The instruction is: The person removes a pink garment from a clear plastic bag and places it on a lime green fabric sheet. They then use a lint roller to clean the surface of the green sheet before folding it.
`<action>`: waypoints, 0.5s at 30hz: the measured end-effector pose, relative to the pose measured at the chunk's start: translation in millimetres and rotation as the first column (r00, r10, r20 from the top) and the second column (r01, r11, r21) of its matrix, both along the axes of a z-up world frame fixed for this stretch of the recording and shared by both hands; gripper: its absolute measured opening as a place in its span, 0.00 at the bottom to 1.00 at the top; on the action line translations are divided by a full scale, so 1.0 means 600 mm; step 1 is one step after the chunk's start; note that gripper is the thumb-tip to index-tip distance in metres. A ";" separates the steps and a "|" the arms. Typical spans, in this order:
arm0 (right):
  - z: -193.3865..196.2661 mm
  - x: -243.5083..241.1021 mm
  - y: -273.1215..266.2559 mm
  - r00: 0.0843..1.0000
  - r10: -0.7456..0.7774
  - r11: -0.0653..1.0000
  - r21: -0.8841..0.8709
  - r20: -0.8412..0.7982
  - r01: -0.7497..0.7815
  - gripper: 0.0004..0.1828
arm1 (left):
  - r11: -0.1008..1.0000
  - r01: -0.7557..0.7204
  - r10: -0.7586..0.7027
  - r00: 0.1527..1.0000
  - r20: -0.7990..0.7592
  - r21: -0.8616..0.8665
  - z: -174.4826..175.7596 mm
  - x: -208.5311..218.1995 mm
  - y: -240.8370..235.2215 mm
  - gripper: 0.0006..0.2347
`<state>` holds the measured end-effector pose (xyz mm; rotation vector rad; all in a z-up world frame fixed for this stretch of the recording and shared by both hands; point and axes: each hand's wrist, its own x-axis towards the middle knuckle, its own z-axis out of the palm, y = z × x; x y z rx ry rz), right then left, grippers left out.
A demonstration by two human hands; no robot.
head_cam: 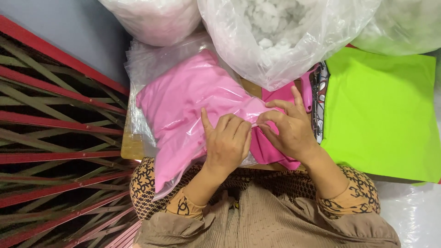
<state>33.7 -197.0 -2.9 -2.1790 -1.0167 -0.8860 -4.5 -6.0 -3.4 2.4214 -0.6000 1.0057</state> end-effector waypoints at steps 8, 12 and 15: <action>0.008 0.005 -0.004 0.999 -0.034 0.999 -0.017 -0.018 0.034 0.15 | 0.994 -0.082 0.080 0.997 0.022 0.066 -0.001 0.000 0.000 0.04; 0.004 0.001 0.005 1.000 -0.018 1.000 -0.012 -0.018 0.017 0.12 | 0.993 -0.080 0.079 0.997 0.017 0.085 0.003 -0.001 -0.003 0.04; -0.008 0.019 -0.020 0.996 -0.081 0.995 -0.050 0.029 0.083 0.09 | 0.977 -0.166 0.165 0.986 0.024 0.136 -0.001 -0.006 0.004 0.04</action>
